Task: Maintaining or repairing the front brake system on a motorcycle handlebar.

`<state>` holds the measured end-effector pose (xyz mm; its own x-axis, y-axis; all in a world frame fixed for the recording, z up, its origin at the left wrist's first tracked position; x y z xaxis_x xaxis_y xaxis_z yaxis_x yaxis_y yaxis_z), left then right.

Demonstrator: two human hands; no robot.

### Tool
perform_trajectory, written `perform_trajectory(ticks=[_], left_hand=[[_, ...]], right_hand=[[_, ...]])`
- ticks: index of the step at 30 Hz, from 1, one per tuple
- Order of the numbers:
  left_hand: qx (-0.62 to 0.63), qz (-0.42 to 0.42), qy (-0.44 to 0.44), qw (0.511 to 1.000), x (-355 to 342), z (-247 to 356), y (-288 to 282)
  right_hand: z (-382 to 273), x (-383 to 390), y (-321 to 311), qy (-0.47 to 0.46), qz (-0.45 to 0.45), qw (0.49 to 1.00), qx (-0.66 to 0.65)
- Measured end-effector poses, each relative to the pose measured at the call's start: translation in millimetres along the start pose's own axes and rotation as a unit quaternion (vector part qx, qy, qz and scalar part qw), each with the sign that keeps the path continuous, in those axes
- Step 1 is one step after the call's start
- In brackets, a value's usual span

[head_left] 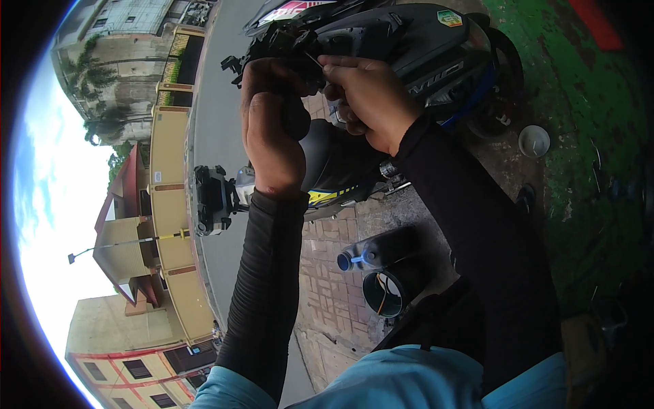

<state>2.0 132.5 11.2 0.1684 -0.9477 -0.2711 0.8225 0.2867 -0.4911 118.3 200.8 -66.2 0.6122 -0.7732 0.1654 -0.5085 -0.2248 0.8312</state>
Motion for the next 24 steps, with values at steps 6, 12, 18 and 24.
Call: perform_trajectory(ticks=[6, 12, 18, 24], left_hand=[[-0.149, 0.015, 0.122, 0.981, 0.5, -2.5, 1.4], [-0.222, 0.016, 0.249, 0.943, -2.9, -4.4, 5.8], [-0.129, -0.006, 0.171, 0.977, -3.3, -2.6, 4.6], [-0.204, 0.016, 0.229, 0.952, -1.8, -1.6, 9.1]], right_hand=[[13.4, -20.5, -2.3, -0.207, -0.006, 0.941, 0.269], [6.7, -29.9, -8.7, -0.300, 0.003, 0.858, 0.417], [-4.2, -36.8, -11.2, -0.338, -0.036, 0.800, 0.494], [-16.5, -39.6, -24.8, -0.344, -0.064, 0.786, 0.509]])
Point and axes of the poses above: each hand's wrist, its own x-axis away from the middle knuckle, its own y-axis out of the palm, z = x × y, the point moved 1 cm from there along -x, towards the middle knuckle, and after that the axes turned 6 degrees about -y, right-handed, at the moved point
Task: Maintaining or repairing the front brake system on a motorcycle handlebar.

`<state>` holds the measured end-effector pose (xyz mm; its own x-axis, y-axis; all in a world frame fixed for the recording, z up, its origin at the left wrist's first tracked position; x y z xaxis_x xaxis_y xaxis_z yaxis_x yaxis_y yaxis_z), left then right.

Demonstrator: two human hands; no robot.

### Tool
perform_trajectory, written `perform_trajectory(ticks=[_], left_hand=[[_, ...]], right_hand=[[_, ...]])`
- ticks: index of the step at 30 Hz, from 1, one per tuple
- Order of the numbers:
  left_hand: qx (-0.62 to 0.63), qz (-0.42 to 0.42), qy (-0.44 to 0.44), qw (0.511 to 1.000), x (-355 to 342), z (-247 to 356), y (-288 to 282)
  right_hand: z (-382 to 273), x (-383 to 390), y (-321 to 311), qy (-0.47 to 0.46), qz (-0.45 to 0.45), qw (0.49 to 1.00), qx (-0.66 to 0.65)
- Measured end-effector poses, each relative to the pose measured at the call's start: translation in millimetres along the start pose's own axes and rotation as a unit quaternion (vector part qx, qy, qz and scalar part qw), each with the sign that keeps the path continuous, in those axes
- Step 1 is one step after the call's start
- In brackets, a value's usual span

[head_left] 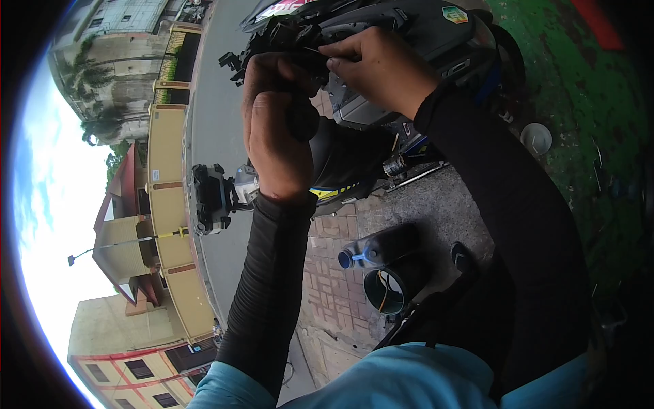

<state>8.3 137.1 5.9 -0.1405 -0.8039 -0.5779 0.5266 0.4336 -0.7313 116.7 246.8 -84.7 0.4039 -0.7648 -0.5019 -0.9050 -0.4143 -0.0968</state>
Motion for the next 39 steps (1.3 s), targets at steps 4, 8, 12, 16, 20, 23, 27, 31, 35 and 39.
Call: perform_trajectory(ticks=[4, 8, 12, 16, 20, 23, 27, 31, 35, 39], left_hand=[[0.164, -0.011, -0.197, 0.966, 5.1, -0.7, -5.8], [0.154, -0.017, -0.162, 0.975, 3.2, -5.2, -5.2], [0.109, 0.000, -0.172, 0.979, 5.4, -4.2, -2.5], [0.064, 0.002, -0.140, 0.988, 7.4, -1.9, -2.5], [-0.002, -0.007, -0.114, 0.993, 7.3, -4.6, -5.2], [0.069, -0.008, -0.118, 0.991, 7.9, -5.5, -4.3], [0.087, 0.011, -0.139, 0.986, 9.6, -2.7, -2.1], [0.118, 0.019, -0.149, 0.982, 8.6, -5.2, -0.1], [0.108, 0.030, 0.007, 0.994, 1.2, -13.7, 3.6], [0.072, 0.035, -0.018, 0.997, -1.7, -15.7, 4.0]], right_hand=[[7.7, 1.2, -2.6, 0.028, -0.045, 0.998, -0.029], [3.9, 16.1, 7.8, -0.019, 0.005, 1.000, 0.011], [-9.6, 25.3, 21.6, 0.003, 0.053, 0.998, -0.043], [-21.8, 22.3, 27.9, 0.061, 0.074, 0.993, -0.069], [-28.9, 25.7, 33.7, 0.066, 0.095, 0.993, -0.032], [-30.3, 27.2, 38.7, 0.042, 0.119, 0.992, 0.011], [-26.0, 24.3, 37.9, 0.036, 0.133, 0.989, -0.044], [-16.8, 20.1, 27.5, 0.043, 0.060, 0.996, -0.043], [-11.6, 13.6, 22.2, 0.013, 0.029, 0.999, -0.010], [-9.4, 6.2, 17.9, -0.005, 0.026, 1.000, 0.010]])
Point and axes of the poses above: each hand's wrist, its own x-axis away from the middle knuckle, its own y-axis out of the palm, z = x × y, the point moved 1 cm from there along -x, towards the middle knuckle, and after that the axes turned 6 degrees about -y, right-handed, at the moved point
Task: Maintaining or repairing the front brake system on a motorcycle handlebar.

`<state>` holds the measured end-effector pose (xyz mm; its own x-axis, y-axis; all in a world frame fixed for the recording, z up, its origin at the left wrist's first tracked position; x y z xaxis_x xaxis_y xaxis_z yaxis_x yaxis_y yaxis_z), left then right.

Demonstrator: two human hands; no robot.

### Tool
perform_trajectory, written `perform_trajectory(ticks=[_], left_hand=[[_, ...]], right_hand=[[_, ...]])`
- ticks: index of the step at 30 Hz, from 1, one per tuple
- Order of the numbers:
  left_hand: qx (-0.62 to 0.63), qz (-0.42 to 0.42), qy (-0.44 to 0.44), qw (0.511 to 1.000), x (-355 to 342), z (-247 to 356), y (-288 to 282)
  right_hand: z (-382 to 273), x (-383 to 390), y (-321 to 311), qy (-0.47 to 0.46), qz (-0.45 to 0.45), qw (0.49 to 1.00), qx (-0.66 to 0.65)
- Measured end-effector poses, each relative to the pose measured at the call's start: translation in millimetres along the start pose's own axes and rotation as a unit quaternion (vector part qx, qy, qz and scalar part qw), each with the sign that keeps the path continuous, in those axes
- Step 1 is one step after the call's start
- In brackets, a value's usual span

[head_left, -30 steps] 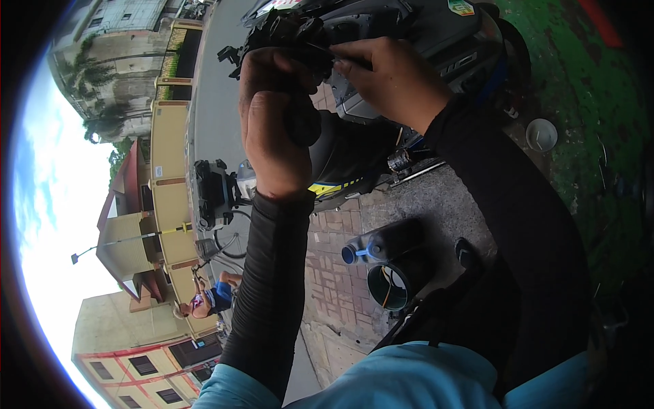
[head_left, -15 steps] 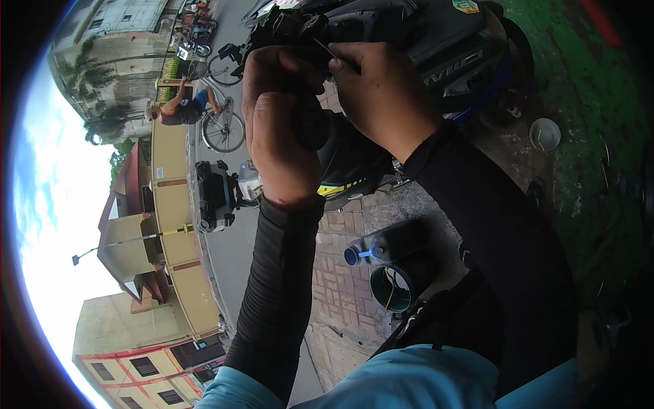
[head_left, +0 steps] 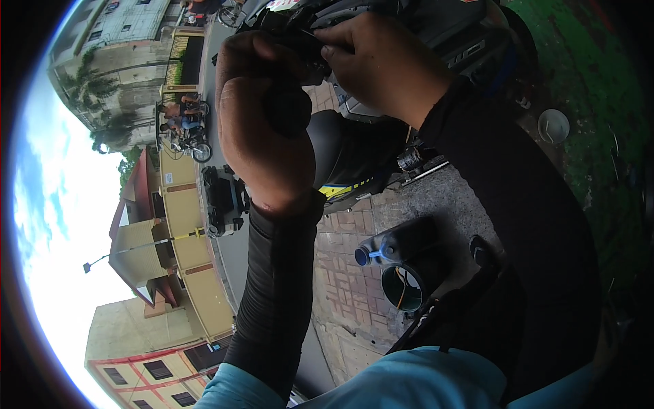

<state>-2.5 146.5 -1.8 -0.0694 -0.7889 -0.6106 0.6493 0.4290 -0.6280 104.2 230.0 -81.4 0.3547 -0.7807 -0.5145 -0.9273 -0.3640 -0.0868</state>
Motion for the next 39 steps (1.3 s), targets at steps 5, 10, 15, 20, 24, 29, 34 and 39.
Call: perform_trajectory(ticks=[5, 10, 15, 20, 24, 29, 34, 39], left_hand=[[-0.039, -0.004, 0.034, 0.999, -8.7, 2.5, 0.5], [0.018, -0.020, -0.013, 1.000, -11.3, 10.3, 1.3], [0.063, 0.000, -0.173, 0.983, -11.0, 14.4, 3.2], [0.009, -0.004, -0.025, 1.000, -13.9, 12.9, 4.4], [0.122, -0.001, -0.108, 0.987, -13.2, 12.2, 3.5], [0.087, 0.011, -0.100, 0.991, -8.6, 17.1, -0.4], [0.061, -0.010, -0.078, 0.995, -5.5, 11.1, -2.7], [0.006, 0.004, 0.018, 1.000, 2.3, 6.8, 1.5]], right_hand=[[1.3, -6.5, -5.6, 0.012, -0.044, 0.999, -0.010], [-1.3, -7.6, -6.9, -0.012, -0.004, 1.000, 0.014], [-3.3, -7.6, -11.6, -0.014, -0.028, 0.999, 0.030], [-6.7, -6.3, -14.5, 0.004, -0.029, 0.999, 0.041], [-6.8, -8.4, -18.2, 0.005, -0.041, 0.999, 0.033], [3.1, -13.3, -29.7, 0.001, -0.059, 0.998, 0.020], [6.0, 1.8, -17.5, -0.036, -0.033, 0.998, 0.046], [8.5, 14.5, -17.3, -0.049, -0.015, 0.996, 0.075]])
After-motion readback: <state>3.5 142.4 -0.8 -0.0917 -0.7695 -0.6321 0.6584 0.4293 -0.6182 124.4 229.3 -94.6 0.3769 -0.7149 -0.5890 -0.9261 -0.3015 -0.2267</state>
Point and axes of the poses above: each hand's wrist, its own x-axis away from the middle knuckle, its own y-axis out of the palm, z = x × y, the point moved 1 cm from there along -x, towards the middle knuckle, and after that the axes turned 6 degrees about -y, right-handed, at the moved point
